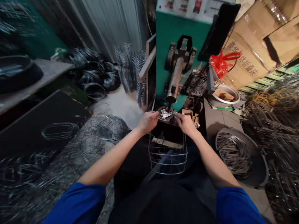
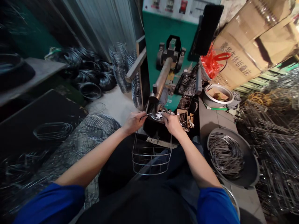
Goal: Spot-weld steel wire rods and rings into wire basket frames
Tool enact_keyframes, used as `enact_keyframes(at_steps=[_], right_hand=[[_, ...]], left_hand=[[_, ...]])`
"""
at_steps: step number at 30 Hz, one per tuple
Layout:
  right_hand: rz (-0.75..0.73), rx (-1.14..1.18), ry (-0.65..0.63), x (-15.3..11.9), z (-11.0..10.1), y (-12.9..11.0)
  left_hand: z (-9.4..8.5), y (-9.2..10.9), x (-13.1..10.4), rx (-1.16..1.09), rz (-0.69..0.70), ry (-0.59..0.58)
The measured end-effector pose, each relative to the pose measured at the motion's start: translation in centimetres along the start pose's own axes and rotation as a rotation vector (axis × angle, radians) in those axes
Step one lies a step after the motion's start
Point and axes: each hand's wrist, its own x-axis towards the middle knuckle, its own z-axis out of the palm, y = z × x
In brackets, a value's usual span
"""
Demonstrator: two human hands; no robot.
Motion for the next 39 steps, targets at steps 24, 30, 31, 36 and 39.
enact_keyframes(at_steps=[24, 30, 31, 36, 39], right_hand=[[0.02, -0.003, -0.057, 1.1, -1.0, 0.3], [0.072, 0.037, -0.086, 1.1, -1.2, 0.1], [0.076, 0.038, -0.08, 1.0, -1.1, 0.1], [0.074, 0.059, -0.062, 0.9, -0.9, 0.4], [0.075, 0.089, -0.056, 1.0, -0.8, 0.4]], left_hand=[[-0.6, 0.2, 1.5, -0.061, -0.078, -0.054], [-0.5, -0.1, 1.6, -0.1, -0.047, -0.046], [-0.5, -0.1, 1.5, -0.111, -0.039, -0.044], [-0.4, 0.0, 1.5, -0.125, -0.032, -0.029], [-0.5, 0.1, 1.5, -0.12, -0.043, -0.029]])
